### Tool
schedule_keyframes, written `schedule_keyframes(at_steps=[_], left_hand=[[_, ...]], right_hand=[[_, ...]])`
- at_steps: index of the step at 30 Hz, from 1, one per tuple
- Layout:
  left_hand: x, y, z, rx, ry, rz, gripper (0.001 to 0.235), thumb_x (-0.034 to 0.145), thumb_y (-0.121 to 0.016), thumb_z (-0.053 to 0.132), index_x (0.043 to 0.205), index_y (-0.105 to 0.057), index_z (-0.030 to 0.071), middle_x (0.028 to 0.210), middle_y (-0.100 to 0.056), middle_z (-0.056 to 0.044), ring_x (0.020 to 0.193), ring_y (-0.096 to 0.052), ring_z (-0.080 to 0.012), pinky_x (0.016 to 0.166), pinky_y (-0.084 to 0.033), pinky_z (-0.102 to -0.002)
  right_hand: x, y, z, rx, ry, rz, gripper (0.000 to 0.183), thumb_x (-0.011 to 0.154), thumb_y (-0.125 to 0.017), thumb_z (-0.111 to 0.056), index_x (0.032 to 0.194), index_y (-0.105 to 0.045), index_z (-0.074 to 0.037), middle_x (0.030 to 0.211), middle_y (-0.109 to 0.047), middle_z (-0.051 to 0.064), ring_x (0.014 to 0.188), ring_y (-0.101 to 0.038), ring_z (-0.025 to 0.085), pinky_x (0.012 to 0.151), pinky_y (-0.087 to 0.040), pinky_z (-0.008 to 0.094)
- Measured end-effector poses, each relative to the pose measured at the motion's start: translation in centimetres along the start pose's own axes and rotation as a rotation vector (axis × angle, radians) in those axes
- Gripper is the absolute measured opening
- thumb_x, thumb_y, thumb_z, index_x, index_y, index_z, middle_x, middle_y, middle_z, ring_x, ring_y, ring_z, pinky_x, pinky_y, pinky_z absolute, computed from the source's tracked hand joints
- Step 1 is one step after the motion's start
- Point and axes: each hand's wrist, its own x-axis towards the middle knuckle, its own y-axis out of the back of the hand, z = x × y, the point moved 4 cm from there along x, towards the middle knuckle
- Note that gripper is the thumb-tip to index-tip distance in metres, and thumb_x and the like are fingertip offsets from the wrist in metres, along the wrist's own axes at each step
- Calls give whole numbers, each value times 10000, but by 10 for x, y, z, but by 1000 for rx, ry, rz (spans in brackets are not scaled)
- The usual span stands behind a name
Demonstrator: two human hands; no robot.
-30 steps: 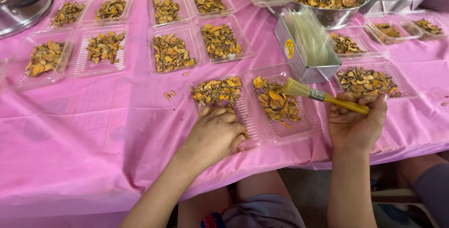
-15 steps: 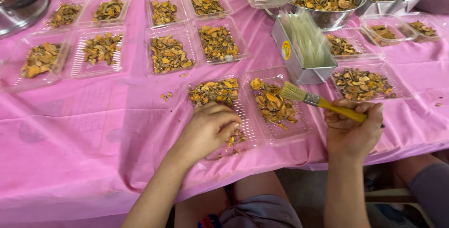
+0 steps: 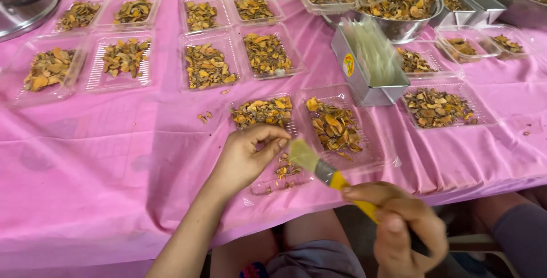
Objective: Sorting and packaging dried tea leaves into small plastic containers and bags using a brush and hands
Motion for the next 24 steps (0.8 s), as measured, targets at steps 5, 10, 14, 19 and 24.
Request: schedule_keyframes(at_steps=[5,10,14,19,24], left_hand=[[-1,4,-3,-106,31,31,132,947,-697,113,1060,-765,121,989,-787,9,865,-703,-100,768,-552,-245],[-1,3,-4,-154,61,28,118,944,-711,105,1044,-770,128,967,-790,16,837,-698,-75,767,-561,-225],[-1,5,-5,-273,58,47,126,956,-702,111,1068,-760,102,982,-778,-9,888,-702,-95,803,-561,-228],[1,15,-9,-329,100,155,143,962,-702,160,1072,-766,93,937,-756,-14,876,-676,-93,800,-547,-226],[16,20,-26,403,-110,299,144,926,-662,131,1017,-773,116,986,-793,-31,919,-723,-226,838,-549,-370]], right_hand=[[1,-7,8,-36,112,-121,250,1060,-453,-238,910,-447,-38,960,-725,268,867,-801,363,764,-676,375],[0,-6,6,-15,-8,-5,259,1027,-459,-207,860,-468,-10,929,-704,310,808,-768,361,721,-685,363],[9,-11,5,-94,136,-140,311,1070,-434,-276,893,-492,-27,981,-726,256,874,-803,352,794,-675,381],[-4,2,32,36,-37,-158,250,1043,-490,-216,938,-478,11,999,-735,290,908,-800,360,807,-709,390],[-17,40,40,24,-100,141,283,1093,-488,-212,886,-434,-28,790,-443,76,909,-755,416,742,-730,505]])
